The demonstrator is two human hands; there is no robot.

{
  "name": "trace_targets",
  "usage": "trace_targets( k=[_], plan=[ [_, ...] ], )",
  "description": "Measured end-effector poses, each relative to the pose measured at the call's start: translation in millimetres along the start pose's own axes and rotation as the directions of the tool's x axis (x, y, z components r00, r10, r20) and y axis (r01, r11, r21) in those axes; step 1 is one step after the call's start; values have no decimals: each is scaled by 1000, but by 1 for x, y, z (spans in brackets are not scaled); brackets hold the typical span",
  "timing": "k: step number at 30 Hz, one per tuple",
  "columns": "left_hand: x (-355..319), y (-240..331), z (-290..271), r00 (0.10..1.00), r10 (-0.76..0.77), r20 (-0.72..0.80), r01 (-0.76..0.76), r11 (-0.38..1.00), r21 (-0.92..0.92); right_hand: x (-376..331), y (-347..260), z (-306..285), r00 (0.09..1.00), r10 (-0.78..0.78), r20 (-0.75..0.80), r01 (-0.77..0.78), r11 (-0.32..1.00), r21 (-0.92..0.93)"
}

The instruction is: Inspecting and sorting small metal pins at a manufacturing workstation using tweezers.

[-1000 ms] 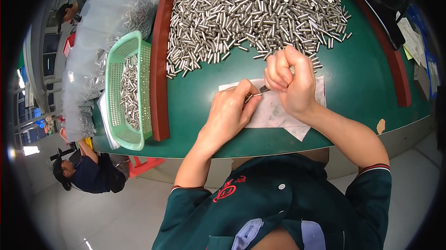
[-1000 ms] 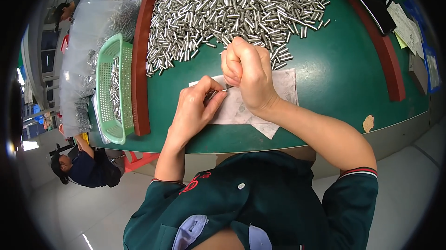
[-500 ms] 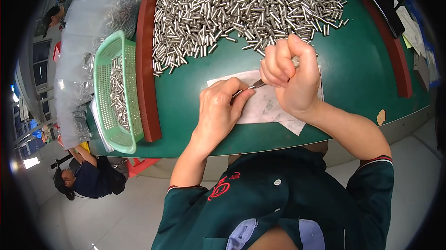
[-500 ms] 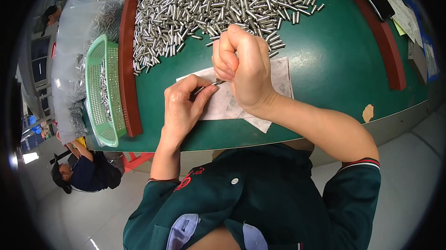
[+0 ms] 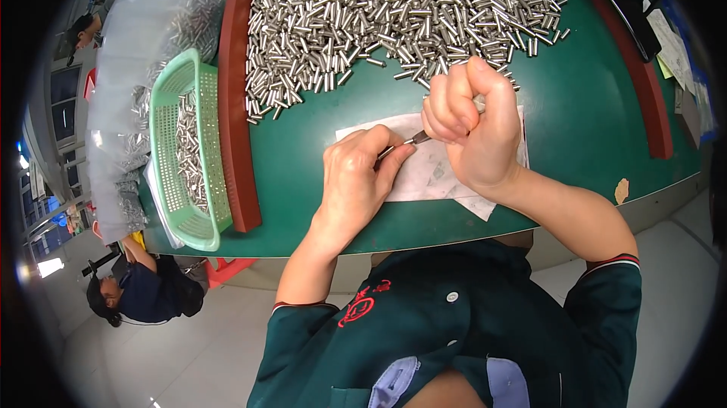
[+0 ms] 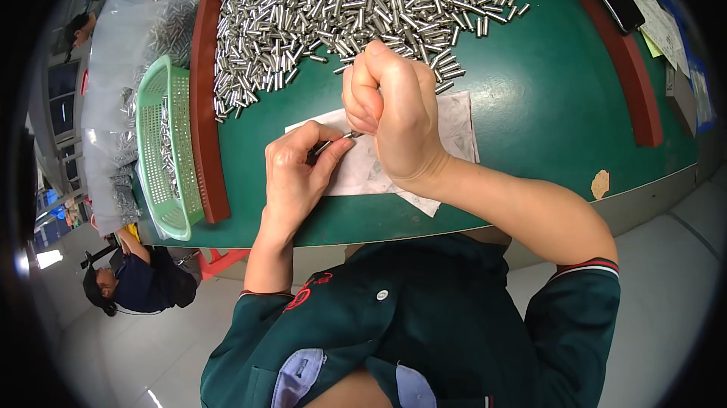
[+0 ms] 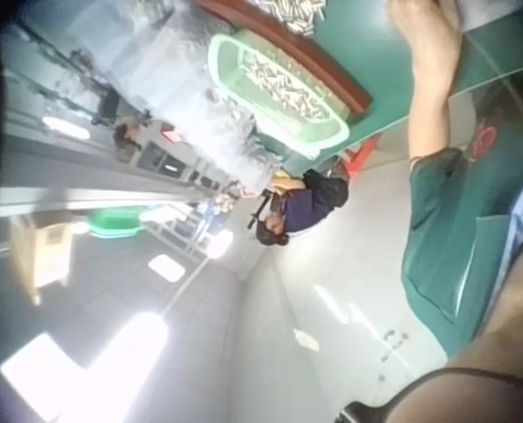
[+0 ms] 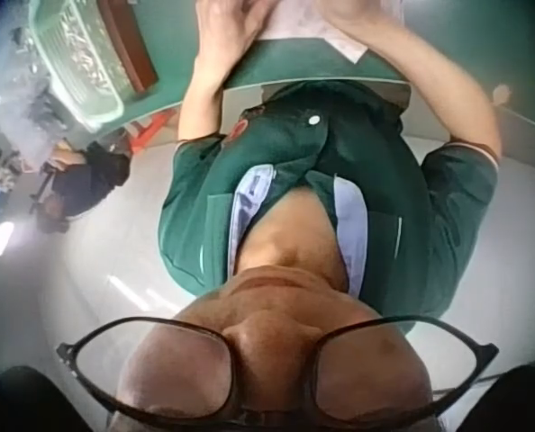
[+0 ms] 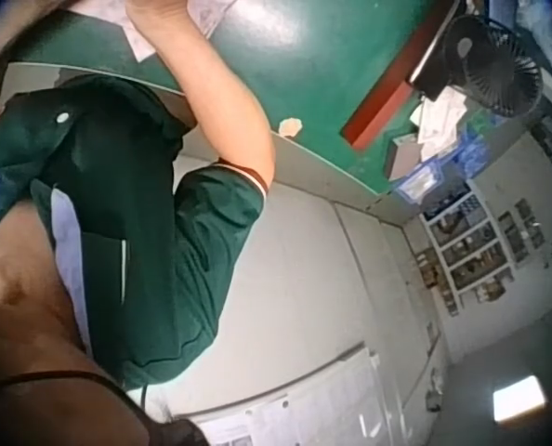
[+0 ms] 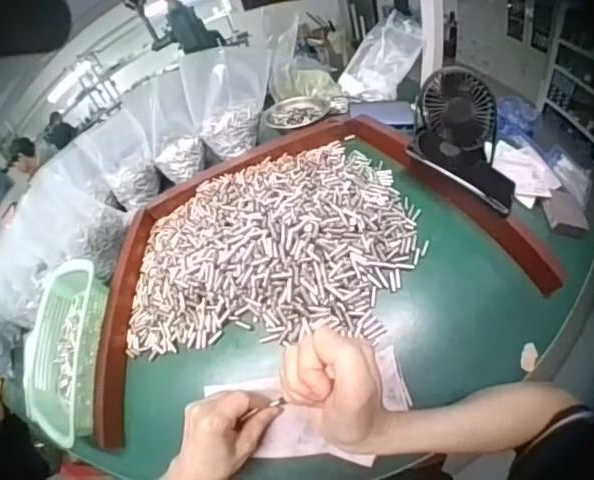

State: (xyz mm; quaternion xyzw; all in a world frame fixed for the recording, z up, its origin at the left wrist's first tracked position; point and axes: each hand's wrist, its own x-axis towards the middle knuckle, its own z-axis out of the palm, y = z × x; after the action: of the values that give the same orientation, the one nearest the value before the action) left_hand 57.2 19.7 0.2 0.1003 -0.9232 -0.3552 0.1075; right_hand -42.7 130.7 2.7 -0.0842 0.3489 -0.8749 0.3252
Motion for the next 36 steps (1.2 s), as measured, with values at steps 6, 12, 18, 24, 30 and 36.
trace_targets(
  k=[6, 12, 18, 24, 30, 36],
  plan=[
    [0, 0, 0, 1000, -5, -3, 5, 1000, -16, -3, 3, 3, 999, -38, 4, 38, 998, -45],
    [0, -2, 1, 1000, -20, 8, 21, 999, -43, -7, 6, 4, 992, -111, 55, 116, 988, -100],
    [1, 0, -1, 1000, 1, 15, 0, 999, -37, -14, 10, 14, 967, -221, 123, 249, 916, -314],
    [0, 3, -2, 1000, 2, 7, -2, 1000, -30, -15, 14, 12, 943, -273, 190, 327, 862, -386],
    [-1, 3, -6, 984, -174, 31, 177, 960, -217, -16, 9, 9, 975, -190, 117, 218, 924, -314],
    [5, -22, -20, 885, -136, 446, 447, -28, -894, -13, 7, 7, 982, -130, 137, 159, 962, -222]
  ],
)
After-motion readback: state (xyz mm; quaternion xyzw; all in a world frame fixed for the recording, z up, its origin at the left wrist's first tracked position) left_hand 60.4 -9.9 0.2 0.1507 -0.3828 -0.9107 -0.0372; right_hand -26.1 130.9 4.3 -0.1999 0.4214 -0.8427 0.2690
